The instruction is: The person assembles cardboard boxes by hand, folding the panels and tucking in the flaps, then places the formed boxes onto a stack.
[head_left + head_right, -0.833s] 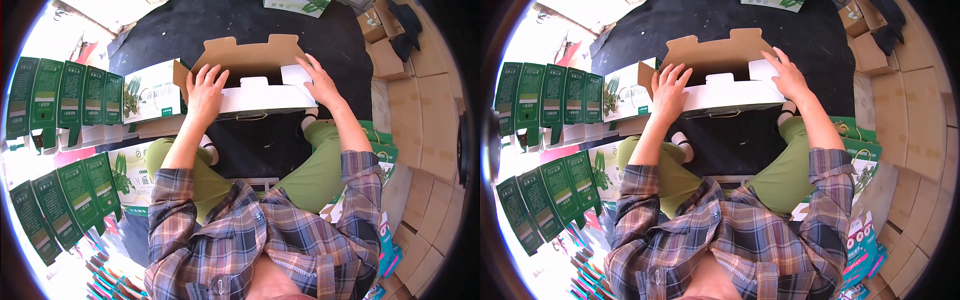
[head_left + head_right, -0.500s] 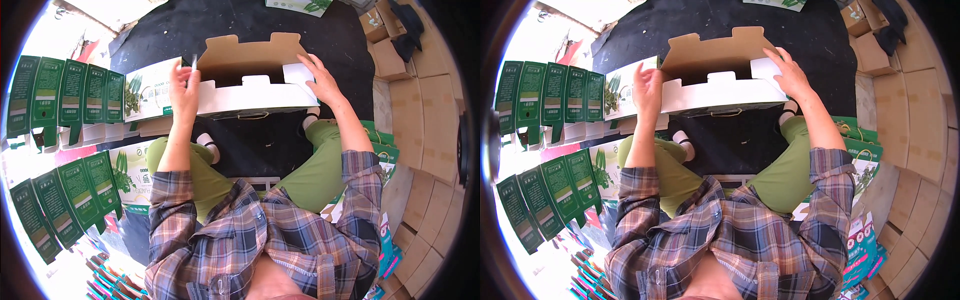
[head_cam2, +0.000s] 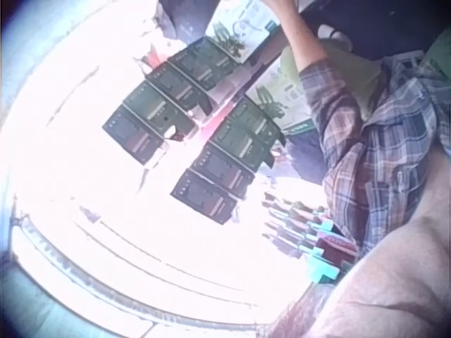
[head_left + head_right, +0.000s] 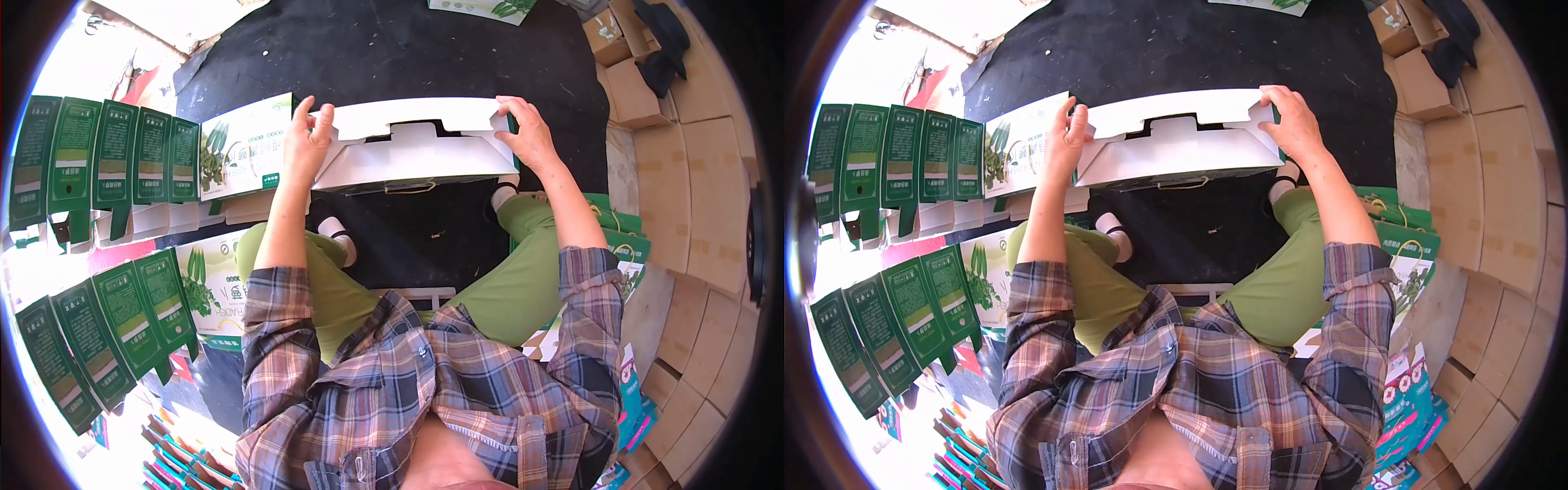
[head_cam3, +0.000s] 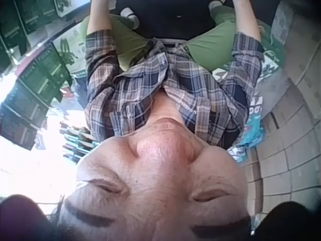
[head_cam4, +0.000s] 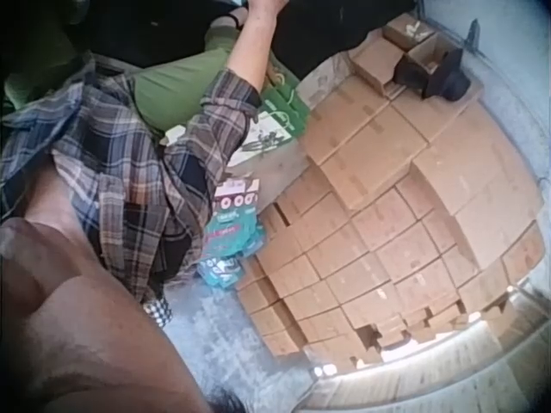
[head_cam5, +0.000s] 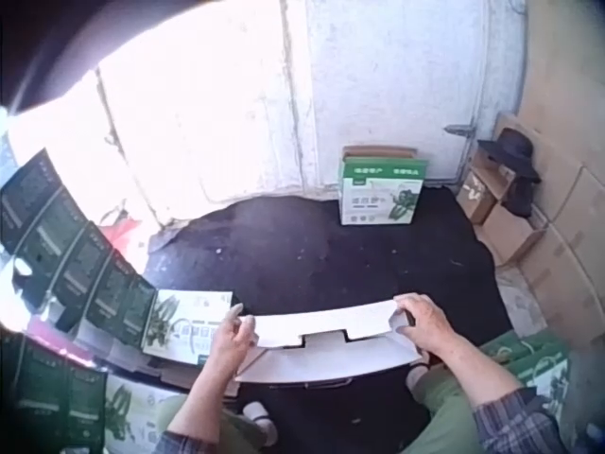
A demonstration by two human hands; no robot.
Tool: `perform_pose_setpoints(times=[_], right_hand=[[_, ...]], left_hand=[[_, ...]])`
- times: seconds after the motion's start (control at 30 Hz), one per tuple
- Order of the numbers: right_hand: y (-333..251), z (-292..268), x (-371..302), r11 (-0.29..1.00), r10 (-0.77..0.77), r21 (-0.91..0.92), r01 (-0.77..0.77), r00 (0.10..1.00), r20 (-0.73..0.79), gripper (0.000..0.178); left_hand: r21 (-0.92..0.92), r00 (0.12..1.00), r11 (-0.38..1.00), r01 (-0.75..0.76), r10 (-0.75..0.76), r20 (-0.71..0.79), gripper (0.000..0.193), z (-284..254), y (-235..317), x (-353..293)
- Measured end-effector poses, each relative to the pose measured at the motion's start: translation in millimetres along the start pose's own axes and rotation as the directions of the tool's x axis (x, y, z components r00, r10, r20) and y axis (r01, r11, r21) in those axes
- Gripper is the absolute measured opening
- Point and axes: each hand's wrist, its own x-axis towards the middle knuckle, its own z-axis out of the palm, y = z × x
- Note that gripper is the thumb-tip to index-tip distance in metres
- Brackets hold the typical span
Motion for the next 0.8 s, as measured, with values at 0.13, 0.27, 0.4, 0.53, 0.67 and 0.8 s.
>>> perform_pose_setpoints(times=[0.13, 0.27, 0.4, 0.53, 0.67, 0.8], right_hand=[[1.4, -0.9, -0.3, 0.998, -0.052, -0.026, 0.052, 0.999, 0.008, 0.031], [6.2, -1.7, 1.3, 1.0, -0.018, -0.012, 0.019, 0.999, 0.049, 0.032], [-1.3, 10.9, 2.1, 1.0, 0.02, 0.006, -0.02, 1.0, 0.005, 0.056], [-21.5, 21.8, -0.6, 0.977, 0.124, -0.183, -0.109, 0.99, 0.072, 0.085], [-29.8, 28.6, 3.4, 0.951, 0.189, -0.247, -0.184, 0.982, -0.005, 0.083], [-33.2, 35.7, 4.4, 0.934, 0.19, -0.3, -0.194, 0.981, -0.04, 0.078]], left_hand=[[0.48, 0.98, 0.858, -0.184, 0.196, 0.026, 0.076, 10.2, 6.3, -15.6], [0.579, 0.975, 0.785, -0.219, 0.195, 0.105, 0.087, 15.6, 16.4, -18.6], [0.582, 0.967, 0.772, -0.254, 0.186, 0.175, 0.086, 16.0, 7.2, -9.5], [0.57, 0.975, 0.794, -0.211, 0.131, 0.178, 0.077, 18.9, 11.5, -7.3], [0.61, 0.976, 0.761, -0.218, 0.181, 0.122, 0.069, 25.9, 8.4, -7.4], [0.665, 0.968, 0.711, -0.23, 0.235, 0.084, 0.068, 33.9, 3.5, -8.5]])
